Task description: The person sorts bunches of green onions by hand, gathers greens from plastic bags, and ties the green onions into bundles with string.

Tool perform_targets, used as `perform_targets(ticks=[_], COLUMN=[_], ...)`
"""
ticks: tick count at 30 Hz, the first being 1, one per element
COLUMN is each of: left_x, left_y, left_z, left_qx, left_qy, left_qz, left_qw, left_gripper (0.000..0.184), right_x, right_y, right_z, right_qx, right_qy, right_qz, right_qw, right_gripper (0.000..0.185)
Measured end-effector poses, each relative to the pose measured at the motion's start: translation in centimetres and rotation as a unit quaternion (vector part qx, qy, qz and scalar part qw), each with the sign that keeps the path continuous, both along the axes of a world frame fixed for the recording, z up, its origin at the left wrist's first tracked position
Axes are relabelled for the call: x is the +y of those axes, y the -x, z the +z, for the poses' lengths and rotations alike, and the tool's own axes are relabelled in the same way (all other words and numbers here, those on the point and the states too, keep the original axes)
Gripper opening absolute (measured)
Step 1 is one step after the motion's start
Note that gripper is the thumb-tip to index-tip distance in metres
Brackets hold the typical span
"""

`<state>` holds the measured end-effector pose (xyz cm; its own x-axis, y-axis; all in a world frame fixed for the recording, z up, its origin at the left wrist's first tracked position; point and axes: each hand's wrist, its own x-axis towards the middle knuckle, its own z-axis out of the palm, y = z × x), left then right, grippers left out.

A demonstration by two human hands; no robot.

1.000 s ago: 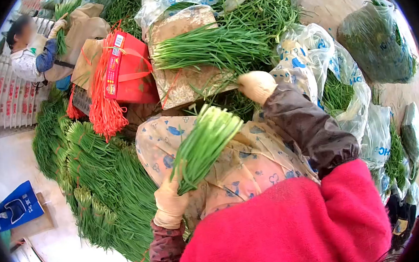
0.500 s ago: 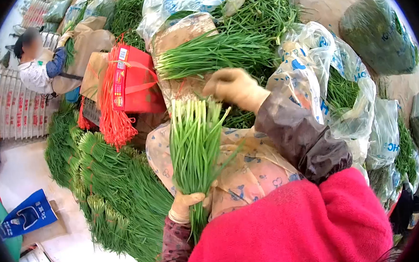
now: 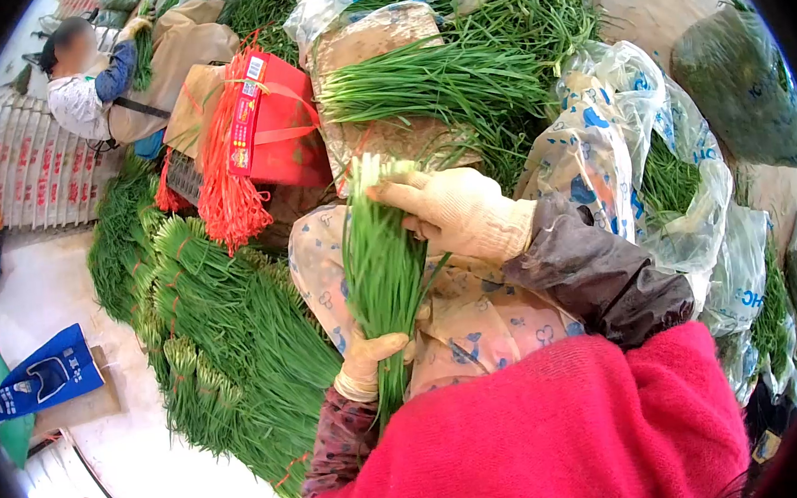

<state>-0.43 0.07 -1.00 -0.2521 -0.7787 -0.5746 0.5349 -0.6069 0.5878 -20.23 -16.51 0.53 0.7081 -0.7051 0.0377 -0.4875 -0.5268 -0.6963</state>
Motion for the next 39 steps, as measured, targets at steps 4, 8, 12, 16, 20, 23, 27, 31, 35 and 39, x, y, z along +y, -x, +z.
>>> perform_targets(ticks=[4,8,12,16,20,23,27,31,35,39], left_x=[1.7,1.8,1.3,1.2,1.5,1.7,1.9,1.3,1.6,1.2], left_y=[1.1,0.9,1.1,1.2,1.4,1.2,1.3,1.5,0.9,0.7], left_z=[-2.3,-2.3,-1.9,-2.2,-3.2,-3.1,-3.2,-2.3,-3.1,-2.5], left_qx=[-0.045,-0.041,-0.050,-0.068,-0.077,-0.076,-0.093,-0.102,-0.103,-0.070], left_qy=[0.021,0.000,0.007,0.019,0.077,0.038,0.029,0.026,0.055,0.073], left_qz=[0.050,0.021,0.029,0.007,0.030,0.012,0.013,-0.032,-0.045,-0.048], left_qw=[0.998,0.999,0.998,0.998,0.994,0.996,0.995,0.994,0.992,0.994], left_gripper=[0.073,0.073,0.073,0.076,0.087,0.089,0.087,0.085,0.081,0.081], right_x=[-0.1,0.6,0.7,0.4,0.2,0.3,0.6,0.4,-2.6,-5.3], right_y=[1.4,2.2,1.6,0.8,0.5,0.5,-0.3,-0.6,0.7,4.8], right_z=[-2.4,-4.5,-2.7,-1.0,-0.7,-1.5,-1.5,-3.0,-3.3,-5.9], right_qx=[0.079,-0.126,-0.108,0.032,0.071,0.076,0.108,0.130,0.195,0.186], right_qy=[0.018,0.041,-0.192,-0.219,-0.237,-0.229,-0.223,-0.197,-0.083,-0.028], right_qz=[0.119,0.081,-0.042,-0.079,-0.095,-0.116,-0.149,-0.180,-0.139,-0.263], right_qw=[0.990,0.988,0.975,0.972,0.964,0.964,0.957,0.955,0.967,0.946], right_gripper=[0.039,0.033,0.045,0.063,0.066,0.058,0.048,0.032,0.020,0.018])
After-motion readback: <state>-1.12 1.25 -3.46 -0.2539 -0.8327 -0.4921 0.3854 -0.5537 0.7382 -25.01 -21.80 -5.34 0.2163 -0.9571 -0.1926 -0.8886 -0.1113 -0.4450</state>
